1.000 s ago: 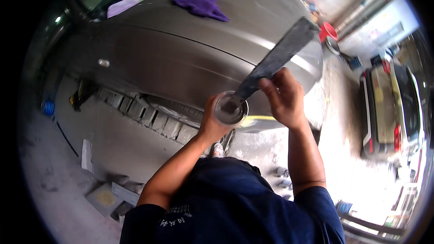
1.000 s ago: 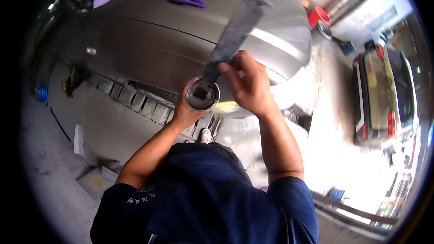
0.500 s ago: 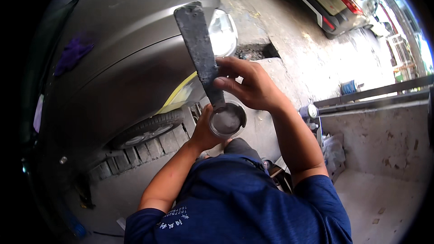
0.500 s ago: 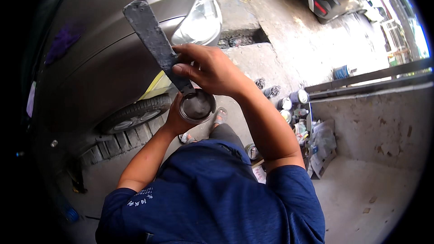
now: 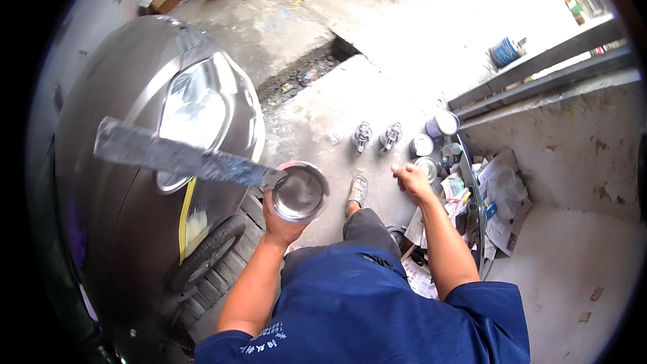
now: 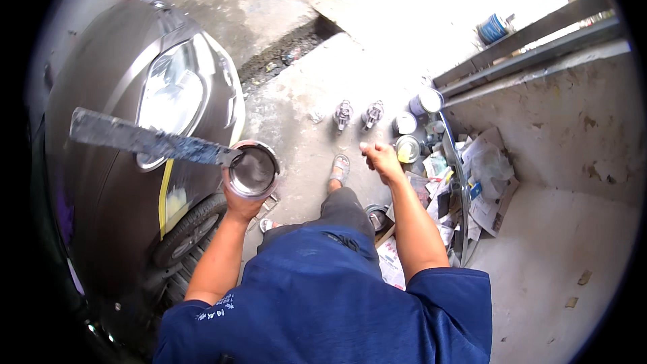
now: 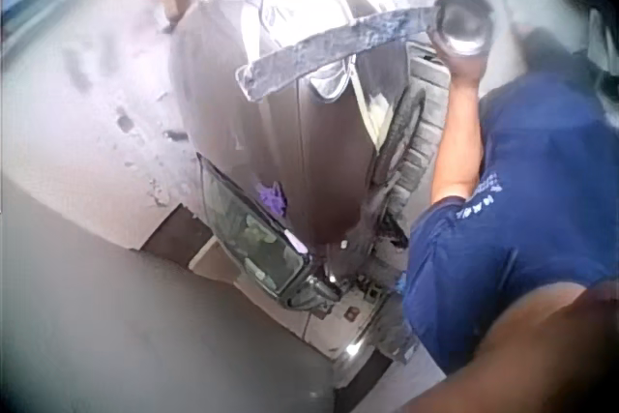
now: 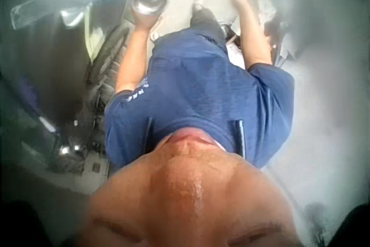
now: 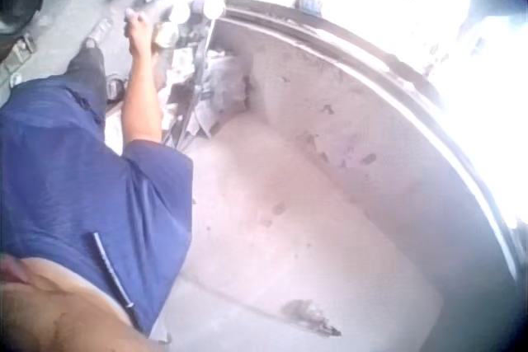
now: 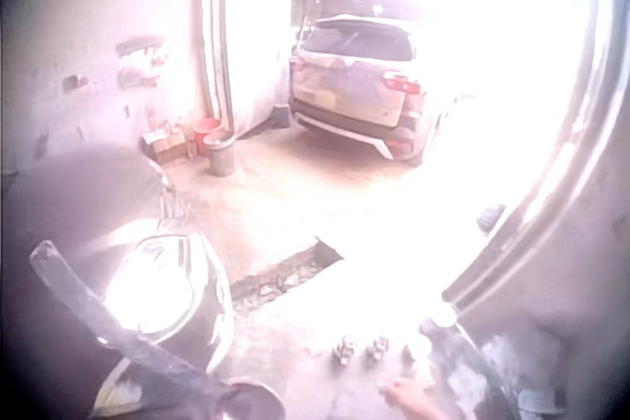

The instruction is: The person applies grey body filler to the front bumper and hood of a silver car using a metal spreader. They repeatedly scoop filler from a container and spread it onto the vehicle's surface, occasionally wiping the area with a purple cloth. The person also pours a liquid from a white bottle into the filler container during the process.

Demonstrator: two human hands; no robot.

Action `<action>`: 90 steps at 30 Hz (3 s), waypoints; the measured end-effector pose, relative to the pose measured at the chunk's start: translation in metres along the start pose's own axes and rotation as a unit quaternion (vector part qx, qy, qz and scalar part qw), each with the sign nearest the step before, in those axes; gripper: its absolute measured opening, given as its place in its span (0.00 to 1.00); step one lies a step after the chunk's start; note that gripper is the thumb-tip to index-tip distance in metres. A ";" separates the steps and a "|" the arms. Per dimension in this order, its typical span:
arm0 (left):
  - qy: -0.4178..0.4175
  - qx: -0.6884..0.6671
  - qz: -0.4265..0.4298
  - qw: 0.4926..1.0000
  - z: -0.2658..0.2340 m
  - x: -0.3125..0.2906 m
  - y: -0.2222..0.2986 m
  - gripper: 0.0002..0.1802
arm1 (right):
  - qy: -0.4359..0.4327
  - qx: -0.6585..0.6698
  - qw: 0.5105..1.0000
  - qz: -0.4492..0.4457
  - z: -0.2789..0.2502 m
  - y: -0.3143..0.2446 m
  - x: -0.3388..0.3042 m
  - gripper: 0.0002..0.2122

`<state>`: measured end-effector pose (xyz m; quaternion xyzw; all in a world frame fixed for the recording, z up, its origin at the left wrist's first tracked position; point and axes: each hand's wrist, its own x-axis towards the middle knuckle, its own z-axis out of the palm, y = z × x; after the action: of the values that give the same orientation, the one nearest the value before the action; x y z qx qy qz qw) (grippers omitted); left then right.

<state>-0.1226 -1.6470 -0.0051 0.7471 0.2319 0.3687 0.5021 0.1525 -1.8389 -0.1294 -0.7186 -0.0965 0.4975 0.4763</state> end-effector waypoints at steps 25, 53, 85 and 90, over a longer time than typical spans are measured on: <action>-0.002 0.191 -0.147 0.970 0.140 0.044 -0.320 0.64 | 0.090 0.120 0.921 0.360 0.010 0.322 0.409 0.36; 0.089 0.034 -0.022 0.995 0.085 0.107 -0.086 0.48 | 0.040 -0.534 0.829 0.161 -0.103 0.145 0.062 0.38; 0.090 0.047 0.049 0.994 -0.044 -0.007 -0.015 0.44 | 0.204 -0.642 0.738 -0.025 -0.048 -0.036 -0.121 0.30; 0.080 0.020 0.030 0.996 -0.036 -0.009 -0.016 0.45 | 0.175 -0.574 0.785 -0.151 -0.051 -0.101 -0.137 0.24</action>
<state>-0.1564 -1.6263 -0.0146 0.7321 0.2563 0.4369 0.4556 0.1609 -1.9001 0.0375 -0.9103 -0.3867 0.1375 0.0532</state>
